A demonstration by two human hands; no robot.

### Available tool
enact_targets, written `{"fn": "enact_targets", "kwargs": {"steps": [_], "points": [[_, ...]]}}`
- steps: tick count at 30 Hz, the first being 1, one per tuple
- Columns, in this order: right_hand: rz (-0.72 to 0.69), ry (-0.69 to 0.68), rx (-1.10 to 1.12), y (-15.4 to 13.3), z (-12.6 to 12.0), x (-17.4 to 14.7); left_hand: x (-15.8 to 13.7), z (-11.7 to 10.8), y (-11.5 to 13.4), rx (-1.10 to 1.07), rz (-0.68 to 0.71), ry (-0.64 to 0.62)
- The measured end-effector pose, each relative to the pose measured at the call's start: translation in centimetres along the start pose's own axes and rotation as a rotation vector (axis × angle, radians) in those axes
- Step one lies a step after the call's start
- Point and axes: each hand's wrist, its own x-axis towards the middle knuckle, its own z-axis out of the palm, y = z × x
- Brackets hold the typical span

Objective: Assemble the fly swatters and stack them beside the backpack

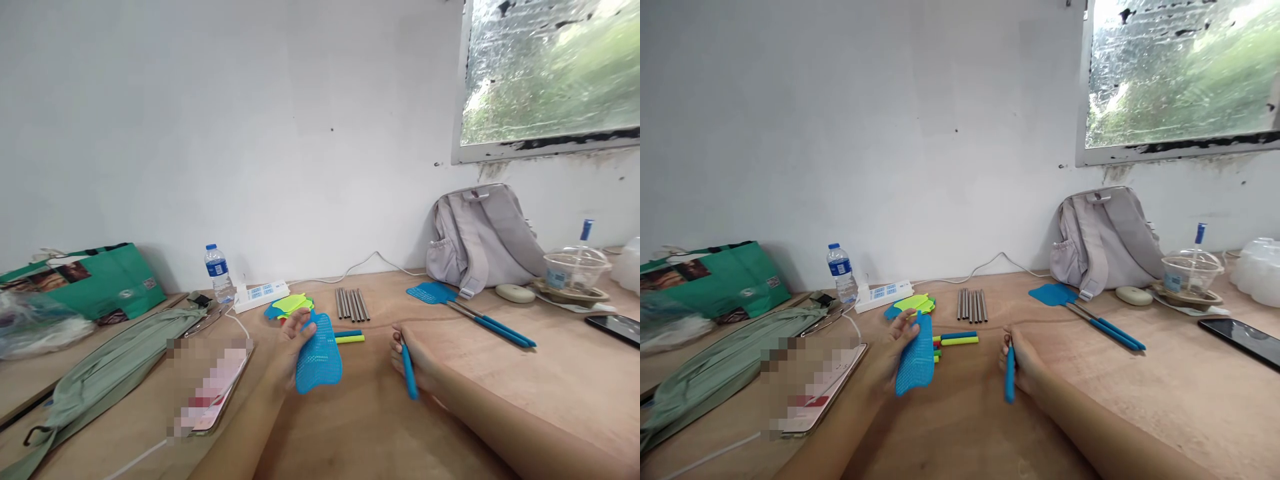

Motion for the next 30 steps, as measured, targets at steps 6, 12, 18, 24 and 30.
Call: {"fn": "enact_targets", "kwargs": {"steps": [6,12,18,24,30], "points": [[-0.302,-0.092,-0.433,-3.7,-0.4,-0.5,-1.5,1.4,-0.9,0.032,-0.432,-0.333],[-0.425,-0.456,-1.020,-6.2,0.2,-3.1,-1.7,2.1,-2.8,0.101,-0.619,-0.412],[-0.603,-0.597,-1.663,-4.6,1.2,-4.7,-1.3,1.6,-3.7,0.151,-0.584,-0.507],[-0.609,-0.630,-1.649,-4.4,1.4,-4.6,-1.2,1.4,-3.9,0.215,-0.573,-0.572],[-0.646,-0.633,-1.736,-4.5,1.5,-4.7,-1.1,1.4,-3.8,0.278,-0.545,-0.603]]}}
